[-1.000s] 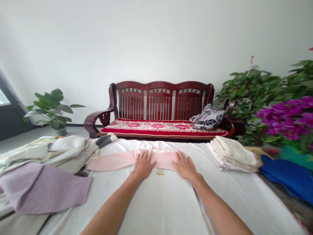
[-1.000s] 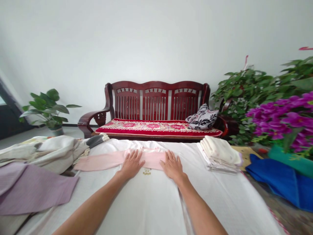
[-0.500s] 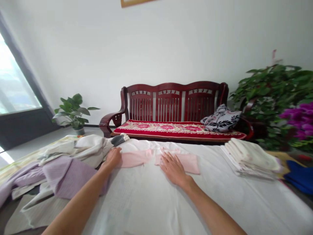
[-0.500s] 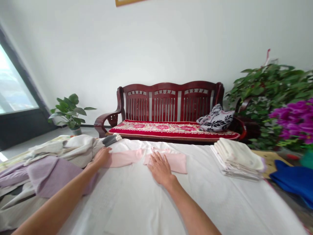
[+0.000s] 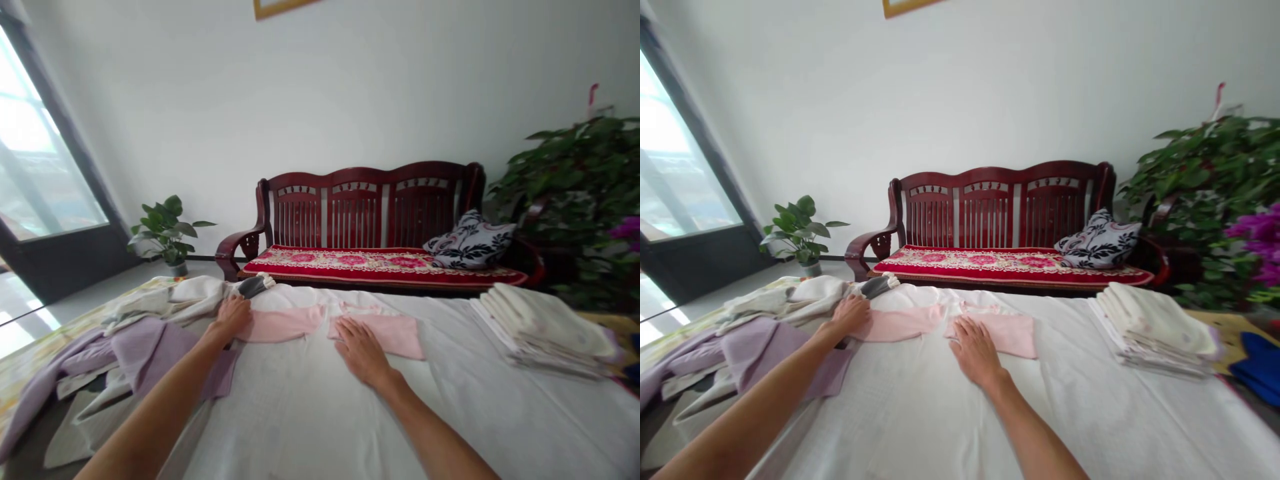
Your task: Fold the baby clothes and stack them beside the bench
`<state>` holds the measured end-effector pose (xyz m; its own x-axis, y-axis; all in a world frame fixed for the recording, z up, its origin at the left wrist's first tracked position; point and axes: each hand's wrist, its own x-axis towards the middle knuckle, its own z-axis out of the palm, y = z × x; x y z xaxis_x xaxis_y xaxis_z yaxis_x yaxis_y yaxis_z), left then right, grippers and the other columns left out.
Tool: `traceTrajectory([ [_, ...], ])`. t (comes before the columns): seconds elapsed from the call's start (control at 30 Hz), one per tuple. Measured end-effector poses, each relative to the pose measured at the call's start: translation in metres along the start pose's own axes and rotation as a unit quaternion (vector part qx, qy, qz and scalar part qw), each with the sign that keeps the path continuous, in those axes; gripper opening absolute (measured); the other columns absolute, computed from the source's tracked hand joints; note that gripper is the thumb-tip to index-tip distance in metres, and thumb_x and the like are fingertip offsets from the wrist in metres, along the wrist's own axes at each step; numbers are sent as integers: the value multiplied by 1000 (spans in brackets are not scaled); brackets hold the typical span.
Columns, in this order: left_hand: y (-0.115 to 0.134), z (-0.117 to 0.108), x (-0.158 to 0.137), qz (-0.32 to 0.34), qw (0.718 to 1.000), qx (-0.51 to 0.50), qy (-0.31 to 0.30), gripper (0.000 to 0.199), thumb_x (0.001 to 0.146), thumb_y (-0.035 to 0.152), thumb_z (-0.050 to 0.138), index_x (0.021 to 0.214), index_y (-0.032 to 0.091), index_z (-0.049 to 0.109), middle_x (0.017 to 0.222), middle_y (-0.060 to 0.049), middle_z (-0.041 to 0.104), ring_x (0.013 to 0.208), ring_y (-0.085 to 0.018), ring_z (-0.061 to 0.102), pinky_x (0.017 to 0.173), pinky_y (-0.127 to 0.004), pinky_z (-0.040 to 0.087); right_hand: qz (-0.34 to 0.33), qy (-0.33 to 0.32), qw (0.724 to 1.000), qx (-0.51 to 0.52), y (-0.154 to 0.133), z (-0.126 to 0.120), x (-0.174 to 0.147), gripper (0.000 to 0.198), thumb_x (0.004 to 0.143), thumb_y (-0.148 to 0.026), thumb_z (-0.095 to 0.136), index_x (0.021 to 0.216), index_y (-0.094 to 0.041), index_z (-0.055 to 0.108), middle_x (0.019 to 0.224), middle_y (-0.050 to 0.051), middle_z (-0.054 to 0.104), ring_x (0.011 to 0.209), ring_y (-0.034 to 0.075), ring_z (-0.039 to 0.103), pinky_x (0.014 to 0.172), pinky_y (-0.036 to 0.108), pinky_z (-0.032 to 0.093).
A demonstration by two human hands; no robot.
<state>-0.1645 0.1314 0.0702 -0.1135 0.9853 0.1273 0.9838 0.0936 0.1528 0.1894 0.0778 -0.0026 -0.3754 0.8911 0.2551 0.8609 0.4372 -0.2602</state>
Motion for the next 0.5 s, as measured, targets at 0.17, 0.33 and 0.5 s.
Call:
traceTrajectory([
  [0.17,41,-21,2,6,990,-141,-22,15,80,29,57,69,18,58,67,-4,60,76,-24,64,67,-31,47,-19,90,989,115,0,0,-2,41,100,-34,39,126,-18,65,133,13,64,129,25,53,115,43,34],
  [0.33,123,-7,-23,73,938,-327,-93,32,90,47,49,91,18,62,71,-1,63,59,-14,59,54,-23,44,100,126,867,472,-1,-2,-3,52,97,-57,39,119,-19,66,114,13,72,104,27,67,85,41,56],
  [0.5,182,28,-57,39,690,-681,-244,43,74,37,75,109,17,63,99,-9,71,80,-17,69,71,-28,53,201,35,707,677,4,-17,-1,64,91,-68,45,131,-19,55,110,15,71,85,24,70,49,26,53],
])
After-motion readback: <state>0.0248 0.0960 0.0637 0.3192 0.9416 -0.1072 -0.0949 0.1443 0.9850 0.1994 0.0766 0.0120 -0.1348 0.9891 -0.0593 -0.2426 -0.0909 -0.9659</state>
